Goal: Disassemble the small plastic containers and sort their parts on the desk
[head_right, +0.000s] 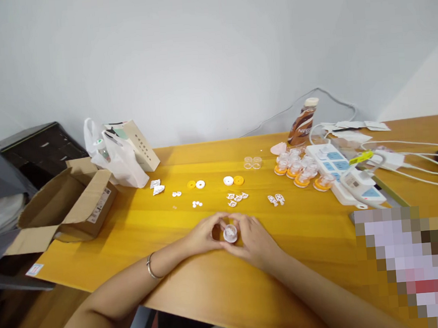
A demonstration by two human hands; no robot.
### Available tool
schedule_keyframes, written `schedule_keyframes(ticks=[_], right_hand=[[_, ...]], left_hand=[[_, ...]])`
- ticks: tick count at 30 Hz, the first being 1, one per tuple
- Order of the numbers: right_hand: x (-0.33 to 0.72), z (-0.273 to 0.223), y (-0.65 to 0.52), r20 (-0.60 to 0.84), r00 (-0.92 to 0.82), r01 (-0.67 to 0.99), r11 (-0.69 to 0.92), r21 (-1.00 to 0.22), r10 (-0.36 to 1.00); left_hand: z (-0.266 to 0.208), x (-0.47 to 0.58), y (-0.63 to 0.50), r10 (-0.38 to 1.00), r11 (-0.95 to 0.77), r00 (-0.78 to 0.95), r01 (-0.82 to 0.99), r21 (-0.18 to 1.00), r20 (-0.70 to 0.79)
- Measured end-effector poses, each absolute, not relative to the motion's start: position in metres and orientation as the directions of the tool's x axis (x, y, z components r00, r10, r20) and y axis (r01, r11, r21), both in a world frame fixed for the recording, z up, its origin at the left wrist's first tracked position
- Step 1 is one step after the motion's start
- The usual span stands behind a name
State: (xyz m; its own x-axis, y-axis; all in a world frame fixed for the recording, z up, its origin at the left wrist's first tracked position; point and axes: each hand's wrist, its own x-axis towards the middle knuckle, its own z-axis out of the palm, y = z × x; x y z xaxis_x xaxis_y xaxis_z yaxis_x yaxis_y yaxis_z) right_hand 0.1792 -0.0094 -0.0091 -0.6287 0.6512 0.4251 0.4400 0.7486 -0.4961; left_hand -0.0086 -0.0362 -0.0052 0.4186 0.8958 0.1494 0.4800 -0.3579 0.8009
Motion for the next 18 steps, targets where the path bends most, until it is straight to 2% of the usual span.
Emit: schedule_keyframes(ticks=[5,9,13,18], right_hand=[[0.180,-0.008,-0.009,0.430,-0.661,0.384,0.770,-0.510,0.615],[0.181,-0.007,-0.005,0.307,-0.701,0.363,0.693,-0.623,0.643],[0.182,-0.008,0.001,0.225,-0.756,0.312,0.640,-0.703,0.615],[0.182,-0.010,0.005,0.257,-0.750,0.278,0.642,-0.714,0.610]], left_hand=[[-0.005,-0.008,-0.036,0.895,-0.369,0.418,0.496,0.786,0.156],[-0.007,-0.010,-0.035,0.888,-0.395,0.421,0.488,0.778,0.187],[-0.003,-0.016,-0.035,0.834,-0.475,0.504,0.446,0.759,0.226],[0.015,-0.023,-0.036,0.727,-0.587,0.623,0.346,0.732,0.288]])
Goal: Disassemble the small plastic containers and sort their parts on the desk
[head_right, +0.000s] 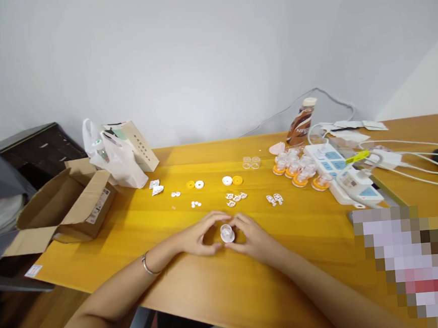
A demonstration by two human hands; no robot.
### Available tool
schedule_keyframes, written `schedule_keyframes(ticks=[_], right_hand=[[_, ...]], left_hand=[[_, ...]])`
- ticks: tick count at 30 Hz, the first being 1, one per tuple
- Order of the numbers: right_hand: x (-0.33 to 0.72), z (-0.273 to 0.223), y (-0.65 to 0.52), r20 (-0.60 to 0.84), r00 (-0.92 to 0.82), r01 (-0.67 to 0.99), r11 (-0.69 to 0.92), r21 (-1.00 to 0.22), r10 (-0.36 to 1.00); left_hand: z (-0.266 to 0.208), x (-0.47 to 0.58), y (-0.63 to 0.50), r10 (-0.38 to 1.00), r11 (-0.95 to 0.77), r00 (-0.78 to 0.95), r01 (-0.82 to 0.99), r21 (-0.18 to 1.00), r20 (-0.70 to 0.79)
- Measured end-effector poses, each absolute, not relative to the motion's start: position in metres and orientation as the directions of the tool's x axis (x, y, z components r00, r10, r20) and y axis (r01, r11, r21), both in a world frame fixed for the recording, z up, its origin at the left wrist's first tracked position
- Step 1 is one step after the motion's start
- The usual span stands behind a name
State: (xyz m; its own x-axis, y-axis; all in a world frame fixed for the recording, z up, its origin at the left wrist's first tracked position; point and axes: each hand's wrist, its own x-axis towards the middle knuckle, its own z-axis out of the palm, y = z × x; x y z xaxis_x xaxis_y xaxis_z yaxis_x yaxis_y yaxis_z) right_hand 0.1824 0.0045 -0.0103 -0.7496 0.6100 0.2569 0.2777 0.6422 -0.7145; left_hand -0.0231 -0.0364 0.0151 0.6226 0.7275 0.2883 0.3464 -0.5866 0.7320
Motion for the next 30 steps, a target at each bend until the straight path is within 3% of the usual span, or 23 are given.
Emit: schedule_keyframes(ticks=[3,9,15,24,30], right_hand=[[0.182,-0.013,0.004,0.267,-0.742,0.276,0.643,-0.714,0.616],[0.180,-0.009,0.003,0.263,-0.734,0.287,0.637,-0.715,0.626],[0.181,-0.009,0.003,0.261,-0.729,0.298,0.637,-0.711,0.633],[0.183,-0.013,0.004,0.266,-0.729,0.282,0.630,-0.723,0.631],[0.183,-0.009,0.002,0.262,-0.728,0.288,0.630,-0.721,0.633]], left_hand=[[0.020,-0.021,-0.038,0.730,-0.580,0.614,0.325,0.747,0.300],[0.020,-0.018,-0.039,0.845,-0.508,0.422,0.440,0.741,0.329],[0.025,-0.021,-0.037,0.780,-0.543,0.554,0.367,0.755,0.292],[0.040,-0.029,-0.028,0.894,-0.412,0.315,0.295,0.862,0.319],[0.044,-0.032,-0.004,0.924,-0.307,0.288,0.173,0.936,0.250]])
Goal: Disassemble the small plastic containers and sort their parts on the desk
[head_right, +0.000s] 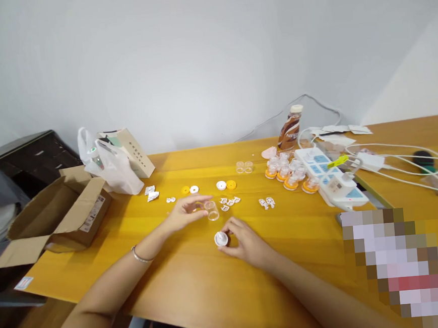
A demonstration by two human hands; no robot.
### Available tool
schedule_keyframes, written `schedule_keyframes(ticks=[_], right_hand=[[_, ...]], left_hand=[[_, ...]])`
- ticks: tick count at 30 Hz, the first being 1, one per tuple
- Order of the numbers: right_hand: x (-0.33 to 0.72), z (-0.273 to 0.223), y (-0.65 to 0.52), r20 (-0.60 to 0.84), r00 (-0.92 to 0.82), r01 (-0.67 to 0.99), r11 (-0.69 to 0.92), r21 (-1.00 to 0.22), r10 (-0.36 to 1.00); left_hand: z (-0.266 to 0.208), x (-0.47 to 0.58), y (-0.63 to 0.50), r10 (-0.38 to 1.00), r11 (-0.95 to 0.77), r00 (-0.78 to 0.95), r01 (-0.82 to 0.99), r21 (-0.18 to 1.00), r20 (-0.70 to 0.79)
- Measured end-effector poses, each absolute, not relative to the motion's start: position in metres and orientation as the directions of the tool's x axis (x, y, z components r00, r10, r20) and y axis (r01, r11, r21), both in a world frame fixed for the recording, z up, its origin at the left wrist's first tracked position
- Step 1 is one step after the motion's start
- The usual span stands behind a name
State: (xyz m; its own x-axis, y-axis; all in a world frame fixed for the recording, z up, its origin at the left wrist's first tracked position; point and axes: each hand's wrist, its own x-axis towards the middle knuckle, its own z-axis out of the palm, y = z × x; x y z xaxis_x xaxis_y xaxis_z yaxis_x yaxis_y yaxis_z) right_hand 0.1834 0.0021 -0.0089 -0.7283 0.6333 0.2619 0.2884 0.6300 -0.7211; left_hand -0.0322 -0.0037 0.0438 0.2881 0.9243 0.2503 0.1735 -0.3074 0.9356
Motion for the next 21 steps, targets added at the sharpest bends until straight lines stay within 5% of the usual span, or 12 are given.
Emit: schedule_keyframes(ticks=[6,13,21], right_hand=[[0.183,-0.008,0.001,0.259,-0.708,0.310,0.619,-0.722,0.657],[0.183,-0.010,0.002,0.258,-0.713,0.313,0.625,-0.715,0.652],[0.184,-0.011,0.002,0.256,-0.712,0.309,0.620,-0.721,0.653]], left_hand=[[0.033,-0.032,0.025,0.939,-0.265,0.260,0.126,0.956,0.226],[0.040,-0.011,0.113,0.950,-0.294,0.052,0.493,0.819,0.309],[0.013,0.011,0.175,0.972,-0.227,0.071,0.544,0.808,0.226]])
